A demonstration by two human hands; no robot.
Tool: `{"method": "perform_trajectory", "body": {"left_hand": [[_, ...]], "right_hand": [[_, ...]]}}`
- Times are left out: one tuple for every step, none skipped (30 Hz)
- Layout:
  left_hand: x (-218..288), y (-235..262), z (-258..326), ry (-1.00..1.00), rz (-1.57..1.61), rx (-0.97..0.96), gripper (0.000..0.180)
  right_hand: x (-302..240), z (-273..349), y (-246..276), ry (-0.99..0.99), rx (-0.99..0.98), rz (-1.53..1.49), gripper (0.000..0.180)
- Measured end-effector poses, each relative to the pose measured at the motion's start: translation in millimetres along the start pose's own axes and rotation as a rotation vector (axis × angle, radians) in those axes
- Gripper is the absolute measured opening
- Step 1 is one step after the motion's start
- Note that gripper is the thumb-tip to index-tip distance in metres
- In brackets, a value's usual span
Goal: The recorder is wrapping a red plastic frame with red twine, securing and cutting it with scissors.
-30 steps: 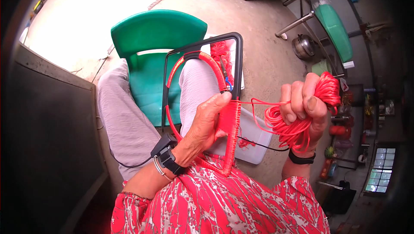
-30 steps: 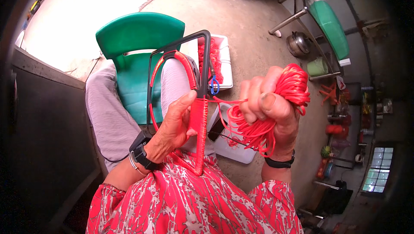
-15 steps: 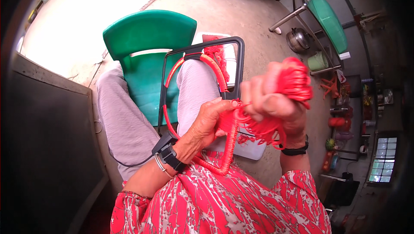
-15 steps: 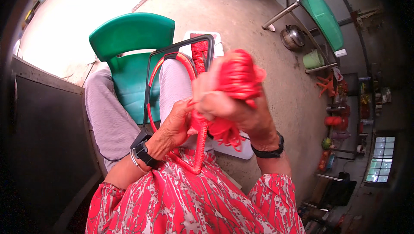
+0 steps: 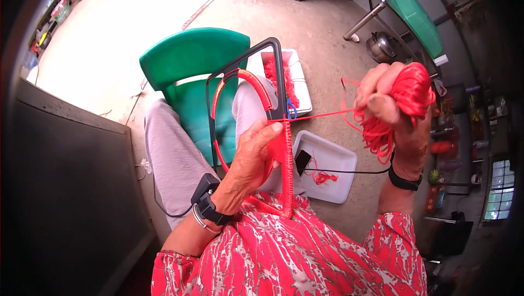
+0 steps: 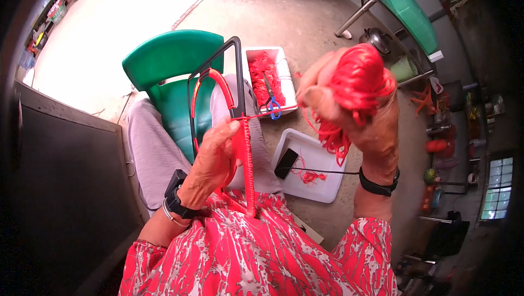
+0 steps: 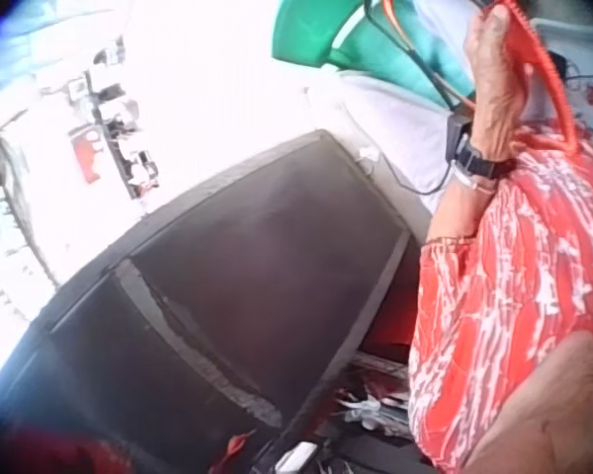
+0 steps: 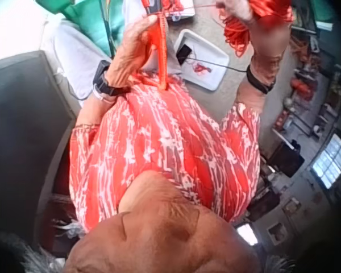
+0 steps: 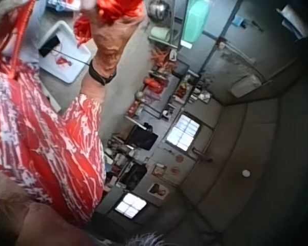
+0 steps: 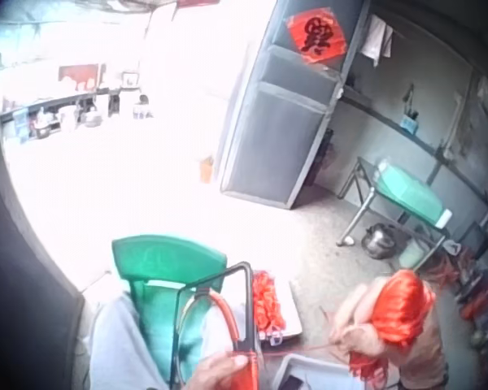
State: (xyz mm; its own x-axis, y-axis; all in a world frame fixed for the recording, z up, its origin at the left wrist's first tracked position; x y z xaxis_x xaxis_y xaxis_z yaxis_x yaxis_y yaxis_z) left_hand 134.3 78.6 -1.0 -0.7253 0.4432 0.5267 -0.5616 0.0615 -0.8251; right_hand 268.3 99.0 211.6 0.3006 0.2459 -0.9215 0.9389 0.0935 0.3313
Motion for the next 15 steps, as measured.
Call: {"method": "perform_trajectory", "body": {"left_hand": [[6.0, 3.5, -1.2, -0.067, -0.016, 0.034, 0.036], [15.3, 10.2, 1.7, -0.132, -0.152, 0.106, 0.046], [27.2, 14.8, 5.6, -0.234, -0.314, 0.130, 0.053], [41.4, 13.5, 9.8, -0.397, -0.505, 0.175, 0.052], [56.5, 7.5, 15.7, -0.562, -0.695, 0.219, 0.052], [60.8, 5.7, 16.1, -0.566, -0.705, 0.216, 0.052], [73.9, -10.4, 19.6, -0.761, -0.955, 0.127, 0.049], [81.3, -27.7, 24.1, -0.953, -1.204, 0.027, 0.046], [84.5, -32.0, 22.1, -0.957, -1.214, 0.027, 0.046], [86.1, -41.6, 20.8, -1.008, -1.209, -0.011, 0.036], [87.1, -50.8, 20.2, -1.059, -1.202, -0.050, 0.026], [87.0, -57.2, 17.8, -1.059, -1.192, -0.072, 0.017], [87.1, -60.8, 18.6, -1.061, -1.198, -0.080, 0.017], [88.9, -59.5, 18.2, -1.031, -1.144, -0.037, 0.015], [92.1, -55.9, 17.0, -0.999, -1.092, 0.011, 0.013]], "right_hand": [[-2.9, 1.3, -4.1, 0.008, 0.005, -0.007, 0.013], [-4.3, 2.3, -12.3, -0.008, 0.007, 0.042, 0.016], [-5.4, 2.0, -18.0, -0.027, 0.011, 0.091, 0.020], [-4.3, 0.4, -18.6, -0.036, 0.022, 0.076, 0.019], [-5.7, -2.1, -21.1, -0.029, 0.029, 0.066, 0.019], [-6.1, -4.5, -26.9, -0.036, 0.000, 0.027, 0.019], [-6.2, -6.5, -30.7, -0.043, -0.029, -0.012, 0.019], [-7.9, -8.3, -34.0, 0.002, -0.074, 0.032, 0.019], [-12.2, -9.2, -35.8, 0.008, -0.072, 0.024, 0.019], [-14.6, -10.2, -40.8, -0.031, -0.113, -0.018, 0.020], [-15.5, -10.7, -44.6, -0.071, -0.153, -0.059, 0.020], [-11.9, -10.0, -40.2, -0.115, -0.176, 0.020, 0.018], [-4.7, -10.4, -34.5, -0.110, -0.169, 0.016, 0.018], [2.4, -11.5, -29.7, -0.028, -0.160, 0.026, 0.017], [2.0, -13.8, -27.9, 0.054, -0.155, 0.032, 0.018]]}}
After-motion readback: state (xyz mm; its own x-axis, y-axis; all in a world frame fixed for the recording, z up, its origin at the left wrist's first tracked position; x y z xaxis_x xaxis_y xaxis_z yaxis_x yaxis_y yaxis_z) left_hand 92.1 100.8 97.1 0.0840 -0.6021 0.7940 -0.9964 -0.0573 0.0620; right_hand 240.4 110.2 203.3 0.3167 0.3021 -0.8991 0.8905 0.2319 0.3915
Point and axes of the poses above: each hand's wrist, its own z-axis away from the middle knuckle, its own y-axis out of the back of the hand, x = y × z, the point moved 7 cm from there along -z, towards the middle knuckle, and after that the axes turned 9 degrees about -y, right-handed, at the moved point
